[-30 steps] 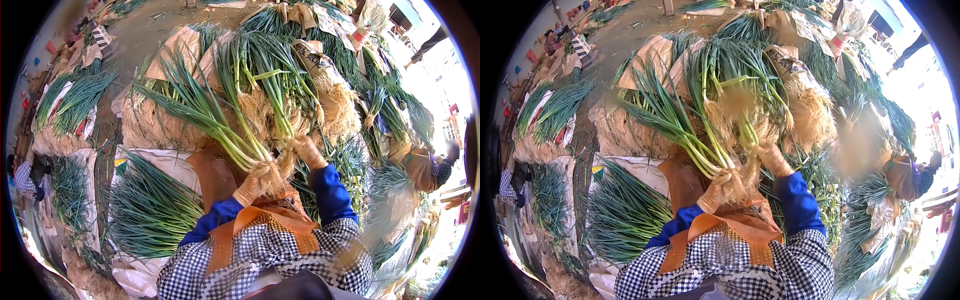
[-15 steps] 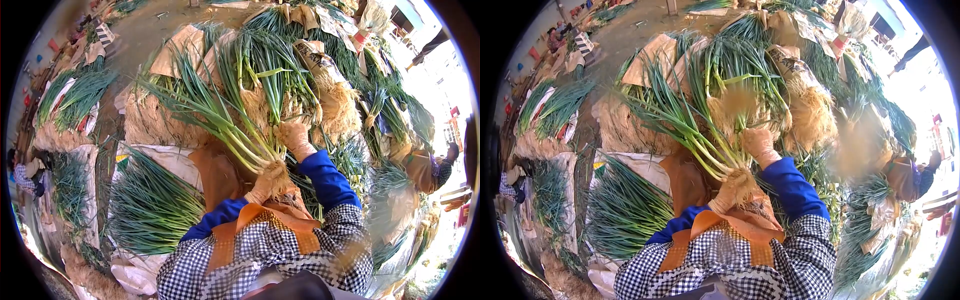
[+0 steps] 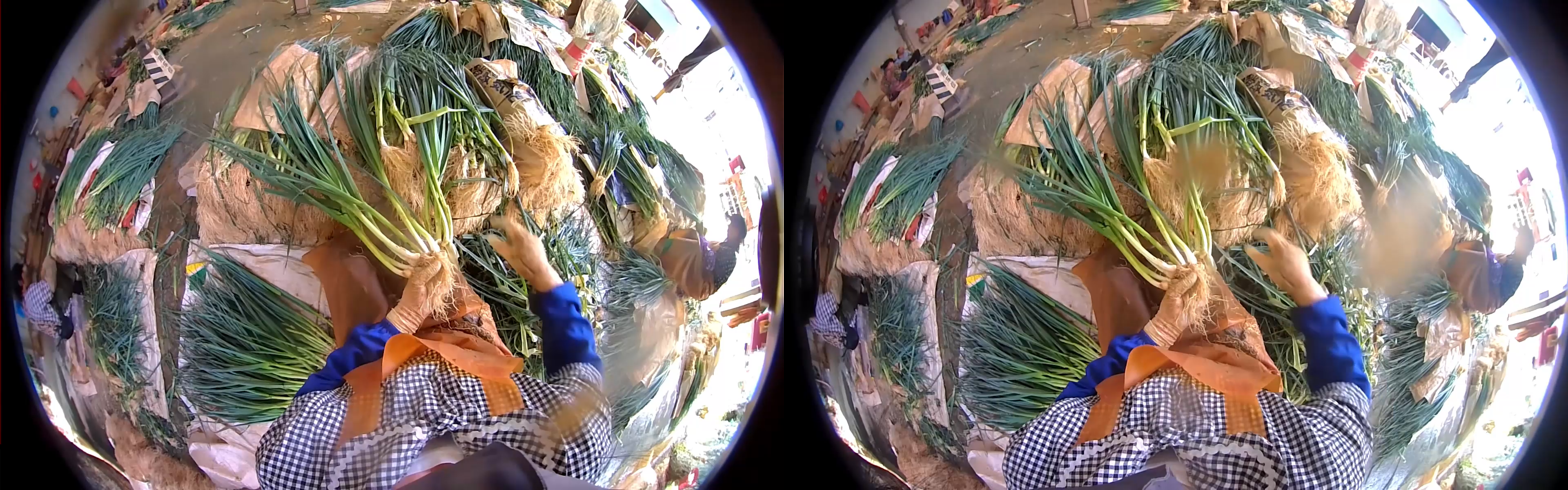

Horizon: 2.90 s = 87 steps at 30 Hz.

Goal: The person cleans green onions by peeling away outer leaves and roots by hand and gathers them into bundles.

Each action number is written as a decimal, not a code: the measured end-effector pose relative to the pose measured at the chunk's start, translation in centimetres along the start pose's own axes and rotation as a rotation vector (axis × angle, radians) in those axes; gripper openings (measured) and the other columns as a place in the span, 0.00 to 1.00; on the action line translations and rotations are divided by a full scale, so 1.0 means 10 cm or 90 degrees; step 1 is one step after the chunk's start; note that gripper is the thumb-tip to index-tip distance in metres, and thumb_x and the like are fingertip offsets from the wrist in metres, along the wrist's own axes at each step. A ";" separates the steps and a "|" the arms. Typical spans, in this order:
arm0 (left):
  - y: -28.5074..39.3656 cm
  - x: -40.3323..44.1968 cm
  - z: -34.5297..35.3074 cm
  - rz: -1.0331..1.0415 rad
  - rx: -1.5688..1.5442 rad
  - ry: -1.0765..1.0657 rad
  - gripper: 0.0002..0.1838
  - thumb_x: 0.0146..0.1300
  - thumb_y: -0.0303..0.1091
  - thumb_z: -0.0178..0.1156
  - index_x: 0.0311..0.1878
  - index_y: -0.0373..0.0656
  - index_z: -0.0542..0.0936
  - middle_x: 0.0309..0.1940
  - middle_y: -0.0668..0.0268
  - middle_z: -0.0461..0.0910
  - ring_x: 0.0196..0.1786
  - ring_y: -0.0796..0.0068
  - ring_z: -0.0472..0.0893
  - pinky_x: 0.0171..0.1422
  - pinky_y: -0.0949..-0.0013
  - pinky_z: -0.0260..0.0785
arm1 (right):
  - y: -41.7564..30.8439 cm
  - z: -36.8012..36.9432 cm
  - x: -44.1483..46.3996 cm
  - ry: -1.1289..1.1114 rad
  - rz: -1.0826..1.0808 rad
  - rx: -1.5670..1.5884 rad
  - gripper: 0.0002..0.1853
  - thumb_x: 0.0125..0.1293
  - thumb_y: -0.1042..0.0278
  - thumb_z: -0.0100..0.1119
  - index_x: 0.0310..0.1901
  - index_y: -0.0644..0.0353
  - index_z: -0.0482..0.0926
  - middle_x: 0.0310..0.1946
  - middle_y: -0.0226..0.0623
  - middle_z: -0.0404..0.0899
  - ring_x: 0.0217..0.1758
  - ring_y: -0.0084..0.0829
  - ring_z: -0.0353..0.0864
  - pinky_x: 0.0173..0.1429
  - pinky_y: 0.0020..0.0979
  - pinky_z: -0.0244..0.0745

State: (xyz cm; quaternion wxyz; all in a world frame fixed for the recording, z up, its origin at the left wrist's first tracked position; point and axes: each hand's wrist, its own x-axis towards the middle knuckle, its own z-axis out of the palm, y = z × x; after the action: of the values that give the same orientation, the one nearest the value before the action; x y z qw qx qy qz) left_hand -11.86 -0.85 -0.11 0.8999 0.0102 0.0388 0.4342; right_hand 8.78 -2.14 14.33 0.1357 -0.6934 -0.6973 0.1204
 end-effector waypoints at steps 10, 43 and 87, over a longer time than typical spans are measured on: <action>0.17 -0.14 0.21 -0.014 -0.070 -0.057 0.16 0.64 0.33 0.54 0.54 0.41 0.71 0.37 0.61 0.78 0.37 0.72 0.80 0.37 0.72 0.78 | 0.06 0.89 0.56 -0.019 -0.414 -0.104 0.13 0.66 0.60 0.47 0.43 0.62 0.72 0.34 0.40 0.74 0.39 0.37 0.76 0.41 0.40 0.73; 0.24 -0.08 0.16 -0.013 -0.013 -0.081 0.14 0.66 0.34 0.51 0.52 0.39 0.72 0.39 0.59 0.80 0.33 0.70 0.81 0.30 0.72 0.77 | -0.45 0.48 0.55 -0.117 0.119 0.495 0.19 0.71 0.56 0.44 0.47 0.63 0.77 0.37 0.35 0.81 0.32 0.27 0.78 0.42 0.27 0.73; 0.13 -0.21 -0.33 -0.043 -0.109 -0.057 0.19 0.65 0.34 0.54 0.58 0.45 0.69 0.55 0.61 0.72 0.58 0.64 0.72 0.63 0.57 0.67 | -0.23 0.94 0.53 0.026 -0.382 0.059 0.19 0.64 0.50 0.52 0.46 0.56 0.78 0.29 0.40 0.78 0.35 0.39 0.80 0.40 0.37 0.73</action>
State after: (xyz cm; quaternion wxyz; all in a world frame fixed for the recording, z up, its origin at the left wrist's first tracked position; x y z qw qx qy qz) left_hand -14.45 -1.72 -3.25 0.9123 -0.0484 -0.0382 0.4048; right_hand 3.28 3.30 6.47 0.2107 -0.4519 -0.8618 0.0932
